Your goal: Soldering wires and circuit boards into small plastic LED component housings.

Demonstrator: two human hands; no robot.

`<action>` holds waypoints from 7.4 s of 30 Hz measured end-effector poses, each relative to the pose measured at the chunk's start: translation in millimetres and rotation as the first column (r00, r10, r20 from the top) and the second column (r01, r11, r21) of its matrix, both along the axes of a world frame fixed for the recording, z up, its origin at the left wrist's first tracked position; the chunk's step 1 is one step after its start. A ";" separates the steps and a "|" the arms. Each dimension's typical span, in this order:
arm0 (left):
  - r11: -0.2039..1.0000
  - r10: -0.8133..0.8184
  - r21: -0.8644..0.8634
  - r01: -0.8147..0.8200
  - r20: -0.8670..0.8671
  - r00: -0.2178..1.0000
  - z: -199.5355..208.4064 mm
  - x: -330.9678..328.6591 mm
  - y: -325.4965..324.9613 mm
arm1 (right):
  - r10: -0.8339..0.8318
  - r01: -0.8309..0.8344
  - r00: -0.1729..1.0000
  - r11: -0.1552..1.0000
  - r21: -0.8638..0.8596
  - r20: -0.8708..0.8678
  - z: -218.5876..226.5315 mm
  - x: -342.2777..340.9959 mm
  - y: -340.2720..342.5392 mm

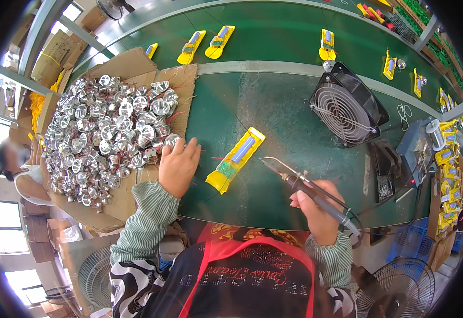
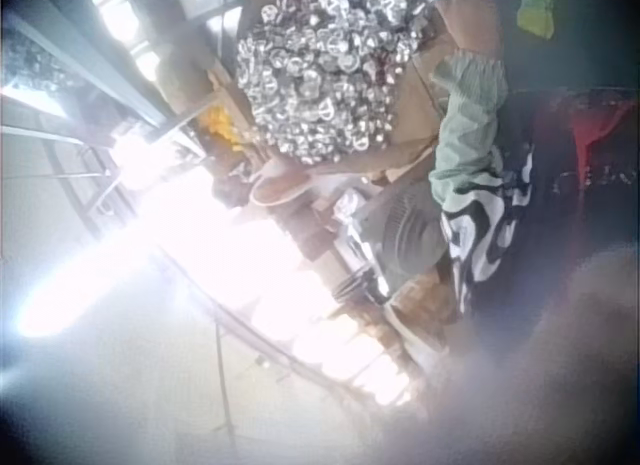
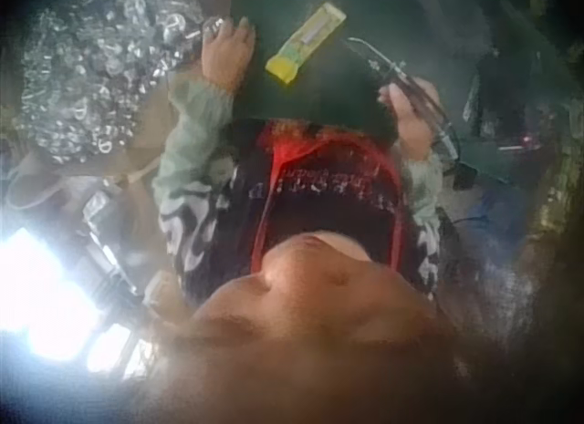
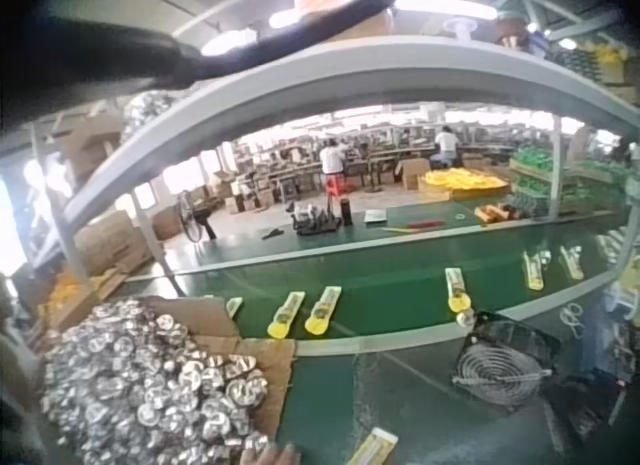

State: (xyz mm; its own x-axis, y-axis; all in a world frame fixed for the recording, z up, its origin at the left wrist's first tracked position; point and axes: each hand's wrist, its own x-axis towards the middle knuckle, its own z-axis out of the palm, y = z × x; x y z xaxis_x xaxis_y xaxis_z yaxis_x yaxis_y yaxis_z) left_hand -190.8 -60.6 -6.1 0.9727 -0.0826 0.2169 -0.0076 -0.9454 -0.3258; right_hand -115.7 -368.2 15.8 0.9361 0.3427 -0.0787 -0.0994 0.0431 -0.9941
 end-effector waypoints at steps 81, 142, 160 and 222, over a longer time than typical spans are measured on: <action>0.411 0.126 -0.887 -0.210 -0.173 0.977 -8.0 -6.2 -43.1 | 0.311 -0.312 0.943 0.950 0.012 -0.122 -18.9 7.9 40.3; 0.444 0.036 -0.895 -0.046 -0.034 0.999 -1.2 353.0 -81.0 | -0.162 0.162 0.979 0.987 -0.010 -0.121 -31.4 55.9 -20.5; 0.860 0.145 -0.485 -0.160 -0.069 0.987 -26.7 341.5 31.1 | -0.053 0.061 0.991 0.996 0.064 -0.121 -21.4 64.0 -26.8; 0.389 0.164 -0.898 -0.203 -0.149 0.975 -12.7 8.1 -46.0 | 0.225 -0.221 0.965 0.974 0.044 -0.133 -18.8 19.0 34.1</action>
